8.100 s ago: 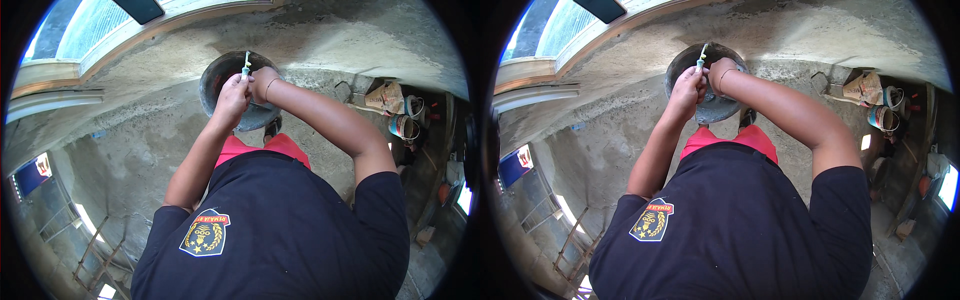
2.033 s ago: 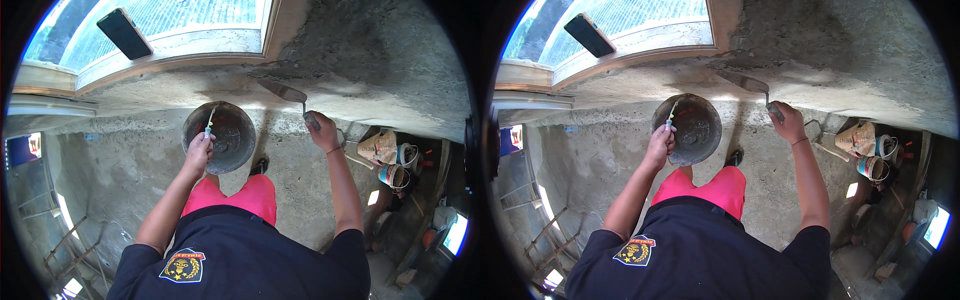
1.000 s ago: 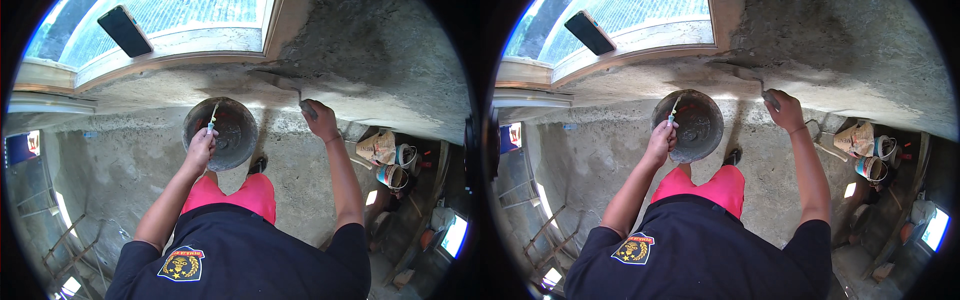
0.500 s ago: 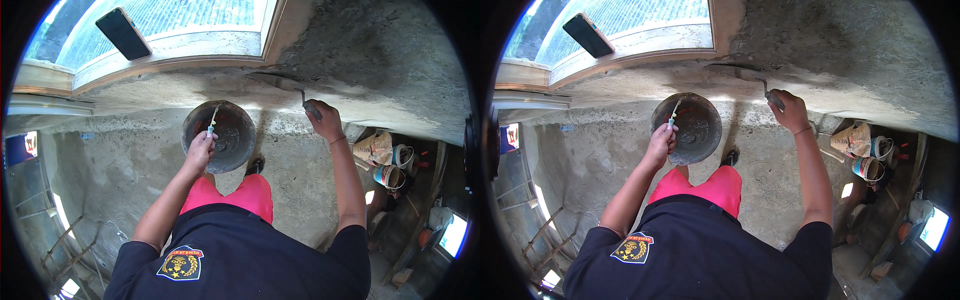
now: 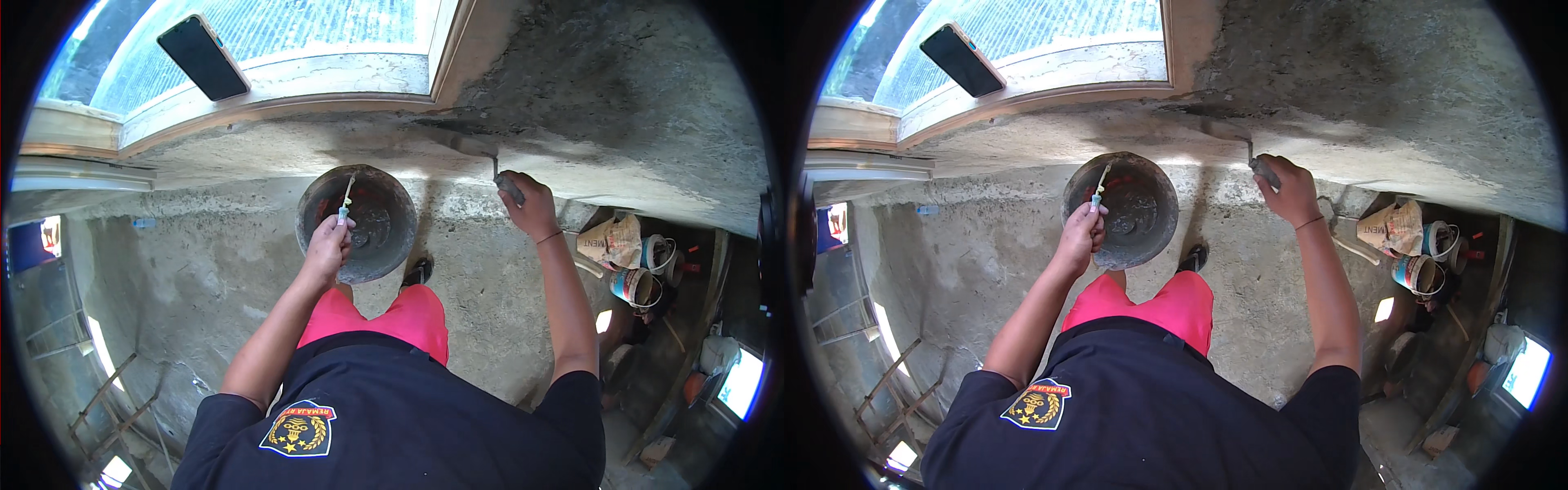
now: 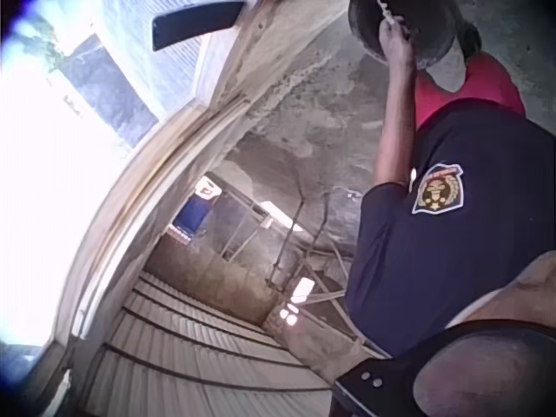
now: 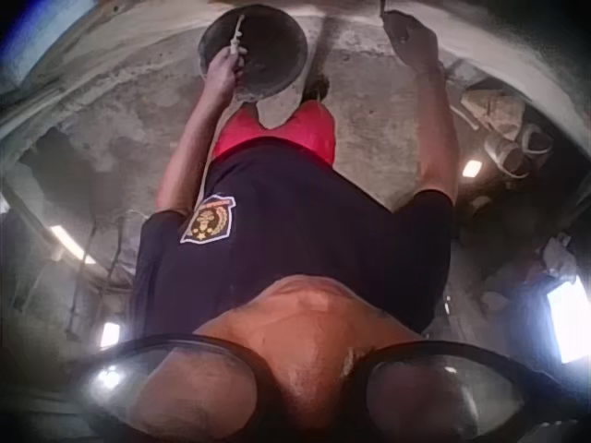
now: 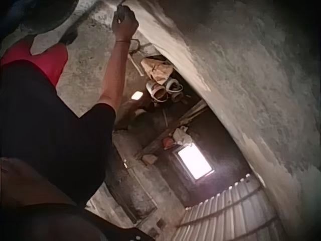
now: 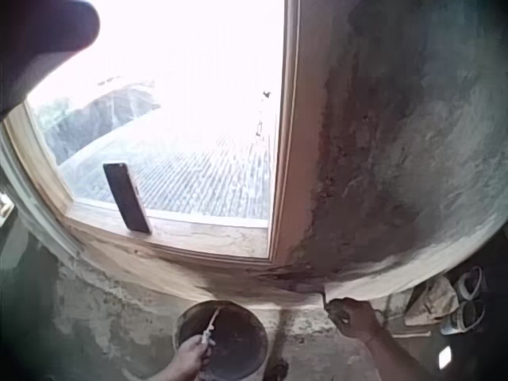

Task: The person smooths cement onto a wall using a trowel while holding a small tube.

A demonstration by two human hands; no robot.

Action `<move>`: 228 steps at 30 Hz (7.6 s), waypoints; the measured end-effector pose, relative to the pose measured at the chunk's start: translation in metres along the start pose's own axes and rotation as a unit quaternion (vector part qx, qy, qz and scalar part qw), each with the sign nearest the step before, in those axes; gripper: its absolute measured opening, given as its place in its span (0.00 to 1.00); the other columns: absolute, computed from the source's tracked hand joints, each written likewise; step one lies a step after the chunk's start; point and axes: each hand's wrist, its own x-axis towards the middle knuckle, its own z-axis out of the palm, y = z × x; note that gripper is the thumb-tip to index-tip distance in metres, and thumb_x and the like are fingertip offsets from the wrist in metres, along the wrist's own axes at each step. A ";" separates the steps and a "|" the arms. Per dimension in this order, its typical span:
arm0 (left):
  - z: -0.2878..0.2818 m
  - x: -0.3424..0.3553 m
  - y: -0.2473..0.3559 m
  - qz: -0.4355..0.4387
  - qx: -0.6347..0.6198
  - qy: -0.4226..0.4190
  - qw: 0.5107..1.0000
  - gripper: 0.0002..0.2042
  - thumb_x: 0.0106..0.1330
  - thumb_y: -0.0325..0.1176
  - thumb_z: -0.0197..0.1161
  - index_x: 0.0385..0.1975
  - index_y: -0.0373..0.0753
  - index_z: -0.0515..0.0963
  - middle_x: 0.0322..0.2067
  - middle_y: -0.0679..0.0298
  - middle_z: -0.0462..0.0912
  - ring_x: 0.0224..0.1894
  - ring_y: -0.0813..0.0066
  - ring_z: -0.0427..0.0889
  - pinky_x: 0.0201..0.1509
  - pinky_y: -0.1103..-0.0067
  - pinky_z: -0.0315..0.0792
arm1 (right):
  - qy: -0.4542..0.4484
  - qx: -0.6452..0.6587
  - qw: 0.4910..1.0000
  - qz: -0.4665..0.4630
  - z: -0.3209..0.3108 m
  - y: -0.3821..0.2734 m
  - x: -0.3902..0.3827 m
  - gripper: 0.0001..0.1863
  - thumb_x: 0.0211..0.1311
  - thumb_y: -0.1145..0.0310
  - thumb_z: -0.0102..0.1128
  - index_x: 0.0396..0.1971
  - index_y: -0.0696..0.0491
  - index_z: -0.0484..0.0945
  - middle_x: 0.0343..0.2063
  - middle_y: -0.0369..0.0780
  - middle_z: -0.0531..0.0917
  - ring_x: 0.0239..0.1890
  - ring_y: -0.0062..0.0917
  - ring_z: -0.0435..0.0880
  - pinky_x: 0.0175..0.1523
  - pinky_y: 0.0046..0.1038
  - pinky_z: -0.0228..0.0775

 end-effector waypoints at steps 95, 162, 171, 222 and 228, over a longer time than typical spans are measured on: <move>-0.028 -0.011 0.019 0.002 0.029 -0.050 0.998 0.10 0.81 0.41 0.47 0.43 0.44 0.72 0.21 0.75 0.60 0.16 0.86 0.54 0.18 0.83 0.46 | -0.012 -0.035 0.999 0.024 -0.028 -0.020 -0.019 0.18 0.59 0.66 0.69 0.50 0.53 0.84 0.42 0.44 0.88 0.42 0.40 0.88 0.47 0.36 0.81; -0.132 0.011 0.037 -0.018 0.022 0.069 0.997 0.10 0.81 0.41 0.46 0.43 0.44 0.71 0.20 0.76 0.60 0.16 0.88 0.53 0.17 0.84 0.46 | 0.341 0.730 0.514 0.294 0.229 -0.309 0.040 0.18 0.79 0.52 0.48 0.51 0.51 0.66 0.34 0.40 0.76 0.22 0.23 0.77 0.25 0.28 0.74; -0.174 0.019 0.052 0.007 0.042 0.083 0.996 0.10 0.82 0.41 0.46 0.43 0.44 0.71 0.21 0.76 0.61 0.16 0.88 0.53 0.17 0.84 0.46 | 0.387 0.705 0.505 0.313 0.255 -0.303 0.083 0.17 0.78 0.51 0.49 0.46 0.50 0.64 0.32 0.39 0.74 0.22 0.23 0.77 0.26 0.28 0.75; -0.149 0.013 0.049 0.000 0.030 0.049 0.998 0.10 0.81 0.40 0.46 0.43 0.43 0.72 0.21 0.75 0.61 0.16 0.87 0.54 0.18 0.84 0.46 | 0.441 0.653 0.475 0.392 0.237 -0.254 0.104 0.16 0.78 0.53 0.50 0.48 0.49 0.62 0.34 0.39 0.74 0.23 0.25 0.78 0.26 0.29 0.74; -0.137 0.009 0.042 0.000 0.031 0.040 0.999 0.09 0.81 0.39 0.46 0.44 0.43 0.72 0.21 0.75 0.61 0.16 0.87 0.54 0.18 0.84 0.46 | 0.478 0.639 0.511 0.319 0.234 -0.235 0.095 0.16 0.78 0.56 0.51 0.50 0.52 0.62 0.32 0.38 0.73 0.21 0.24 0.77 0.24 0.29 0.74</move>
